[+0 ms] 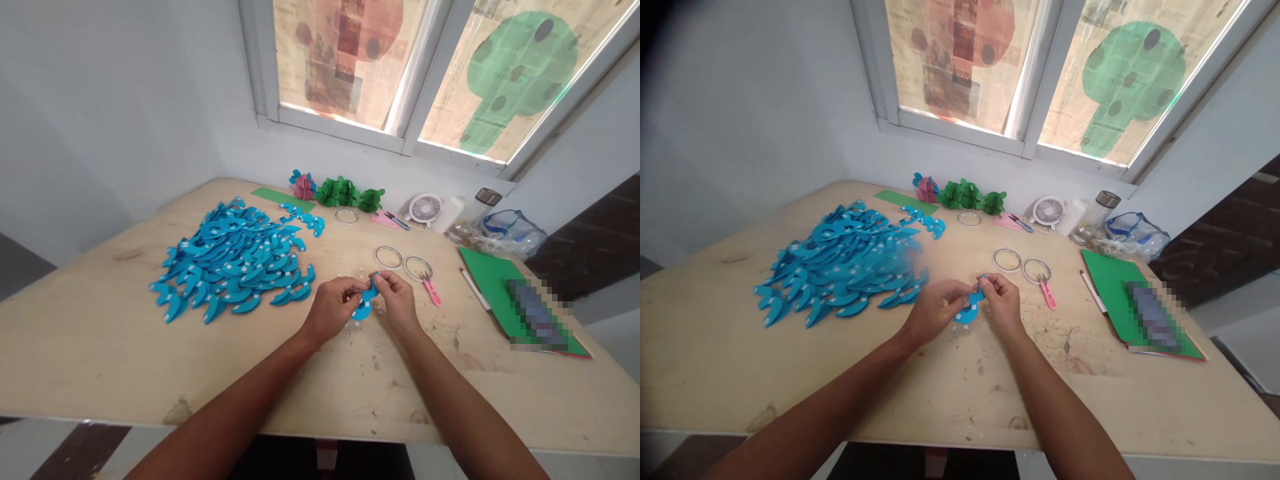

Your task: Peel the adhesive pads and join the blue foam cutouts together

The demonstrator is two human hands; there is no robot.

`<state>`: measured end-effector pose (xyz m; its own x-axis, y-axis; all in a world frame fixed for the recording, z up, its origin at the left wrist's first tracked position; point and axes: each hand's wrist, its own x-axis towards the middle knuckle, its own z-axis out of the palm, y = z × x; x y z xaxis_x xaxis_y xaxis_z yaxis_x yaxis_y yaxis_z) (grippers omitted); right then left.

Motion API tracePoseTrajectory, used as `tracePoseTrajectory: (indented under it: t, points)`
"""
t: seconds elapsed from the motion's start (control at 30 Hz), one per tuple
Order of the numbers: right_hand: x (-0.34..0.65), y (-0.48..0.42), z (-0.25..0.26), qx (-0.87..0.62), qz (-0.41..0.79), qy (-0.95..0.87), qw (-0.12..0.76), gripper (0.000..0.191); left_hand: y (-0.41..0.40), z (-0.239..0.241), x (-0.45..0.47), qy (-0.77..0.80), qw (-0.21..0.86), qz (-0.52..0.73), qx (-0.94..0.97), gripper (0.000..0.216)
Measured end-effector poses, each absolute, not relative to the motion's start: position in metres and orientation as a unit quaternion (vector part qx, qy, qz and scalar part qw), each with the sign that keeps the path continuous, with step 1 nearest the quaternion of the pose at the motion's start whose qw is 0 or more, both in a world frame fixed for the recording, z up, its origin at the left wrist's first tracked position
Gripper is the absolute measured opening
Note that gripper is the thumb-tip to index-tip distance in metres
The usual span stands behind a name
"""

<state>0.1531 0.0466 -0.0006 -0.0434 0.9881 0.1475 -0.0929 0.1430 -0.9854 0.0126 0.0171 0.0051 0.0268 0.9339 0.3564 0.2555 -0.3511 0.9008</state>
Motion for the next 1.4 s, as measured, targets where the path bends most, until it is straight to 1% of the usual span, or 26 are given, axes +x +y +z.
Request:
tracePoseTrajectory:
  t: [0.3,0.4,0.5,0.57,0.63,0.8,0.93,1.1,1.3,1.4]
  points:
    - [0.152,0.047,-0.002,-0.427,0.495,-0.514,0.556,0.017,0.017,0.006,0.012,0.470,0.335,0.509,0.639,0.023]
    - [0.151,0.047,-0.004,-0.413,0.543,-0.477,0.554,0.020,0.018,0.005,0.012,0.469,0.353,0.514,0.625,0.022]
    - [0.150,0.046,-0.005,-0.389,0.601,-0.434,0.547,0.028,0.019,0.005,0.011,0.469,0.390,0.522,0.596,0.021]
    - [0.150,0.046,-0.005,-0.380,0.619,-0.416,0.548,0.034,0.020,0.006,0.010,0.467,0.421,0.532,0.568,0.020]
    - [0.150,0.046,-0.005,-0.377,0.622,-0.413,0.548,0.035,0.021,0.006,0.009,0.464,0.445,0.542,0.541,0.020]
    - [0.151,0.046,-0.008,-0.386,0.597,-0.480,0.514,0.029,0.022,0.006,0.009,0.468,0.452,0.557,0.516,0.018]
    - [0.150,0.044,-0.007,-0.398,0.579,-0.516,0.490,0.027,0.022,0.006,0.009,0.475,0.454,0.559,0.506,0.019]
    - [0.150,0.044,-0.004,-0.407,0.577,-0.505,0.496,0.026,0.022,0.005,0.007,0.467,0.463,0.550,0.515,0.022]
    - [0.150,0.041,0.001,-0.386,0.601,-0.487,0.502,0.022,0.023,0.007,0.004,0.439,0.502,0.531,0.523,0.032]
    - [0.150,0.041,0.001,-0.382,0.603,-0.490,0.501,0.022,0.023,0.006,0.003,0.433,0.515,0.523,0.524,0.030]
